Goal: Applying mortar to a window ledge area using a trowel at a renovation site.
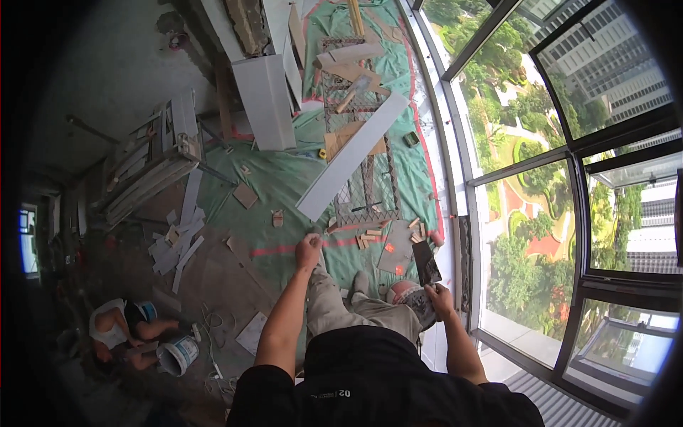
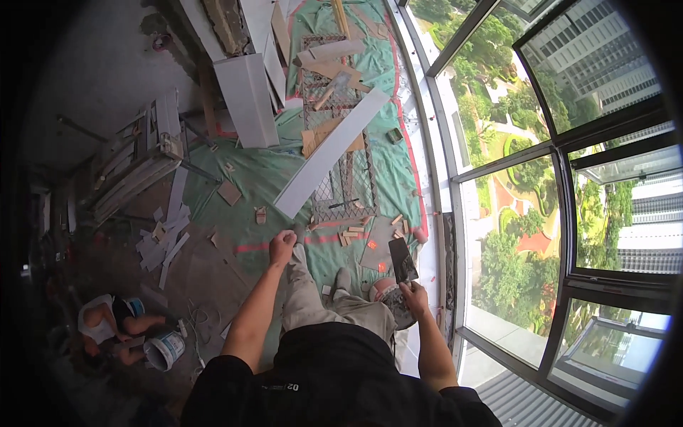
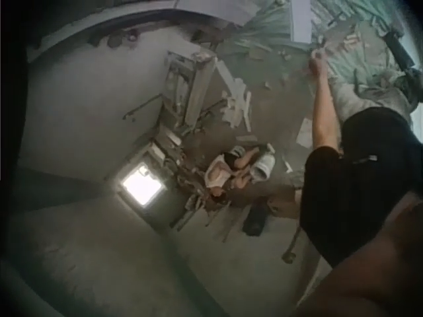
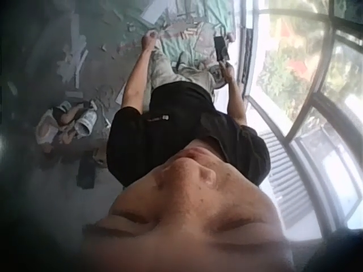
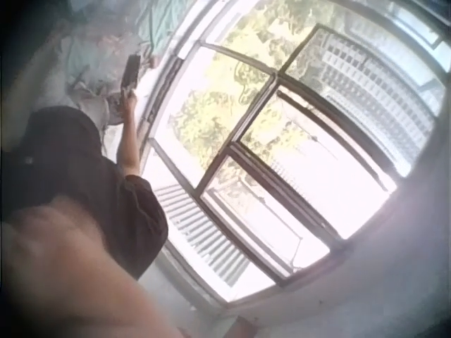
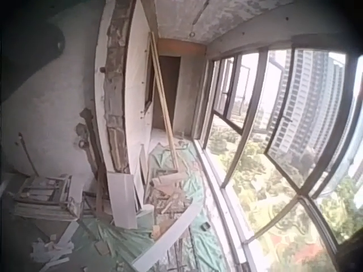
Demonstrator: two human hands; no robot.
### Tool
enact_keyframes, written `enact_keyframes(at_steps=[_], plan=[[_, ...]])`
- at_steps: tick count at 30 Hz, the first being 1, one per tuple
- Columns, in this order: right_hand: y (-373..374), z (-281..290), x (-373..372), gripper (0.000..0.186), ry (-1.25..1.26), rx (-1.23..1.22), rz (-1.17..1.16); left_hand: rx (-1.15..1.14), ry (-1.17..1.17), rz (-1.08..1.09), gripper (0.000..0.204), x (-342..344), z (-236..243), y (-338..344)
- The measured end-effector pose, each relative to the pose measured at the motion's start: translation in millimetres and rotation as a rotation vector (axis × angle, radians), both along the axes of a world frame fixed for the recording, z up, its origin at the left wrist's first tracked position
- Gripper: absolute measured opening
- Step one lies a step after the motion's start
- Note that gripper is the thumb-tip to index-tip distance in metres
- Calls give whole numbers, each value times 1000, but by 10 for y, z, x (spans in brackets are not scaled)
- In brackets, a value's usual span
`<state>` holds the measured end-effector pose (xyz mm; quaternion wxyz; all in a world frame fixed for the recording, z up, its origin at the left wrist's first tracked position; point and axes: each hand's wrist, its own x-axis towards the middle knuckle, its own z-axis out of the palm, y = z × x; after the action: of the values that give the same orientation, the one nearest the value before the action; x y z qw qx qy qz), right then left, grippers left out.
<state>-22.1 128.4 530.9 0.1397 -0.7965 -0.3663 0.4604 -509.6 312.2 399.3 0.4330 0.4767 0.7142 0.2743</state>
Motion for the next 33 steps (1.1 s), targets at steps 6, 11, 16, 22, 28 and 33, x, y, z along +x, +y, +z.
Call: enact_keyframes(at_steps=[6,11,16,22,28,33], plan=[[-1848,96,-476,31,0,-304,-1168,-30,170,-407,46,925,-296,2606],[-2785,831,-1689,37,17,-549,-1658,49,454,-460,89,1543,-613,3855],[-2433,1199,-2944,43,29,-511,-1557,56,611,-485,112,1919,-956,4038],[-1844,1430,-3679,53,26,-451,-1558,61,682,-411,111,2117,-1042,4069],[-1838,1257,-3522,43,66,-519,-1370,103,700,-437,110,2038,-1079,4071],[-1797,1109,-2986,38,133,-443,-1488,227,579,-401,110,1881,-1196,4084]])
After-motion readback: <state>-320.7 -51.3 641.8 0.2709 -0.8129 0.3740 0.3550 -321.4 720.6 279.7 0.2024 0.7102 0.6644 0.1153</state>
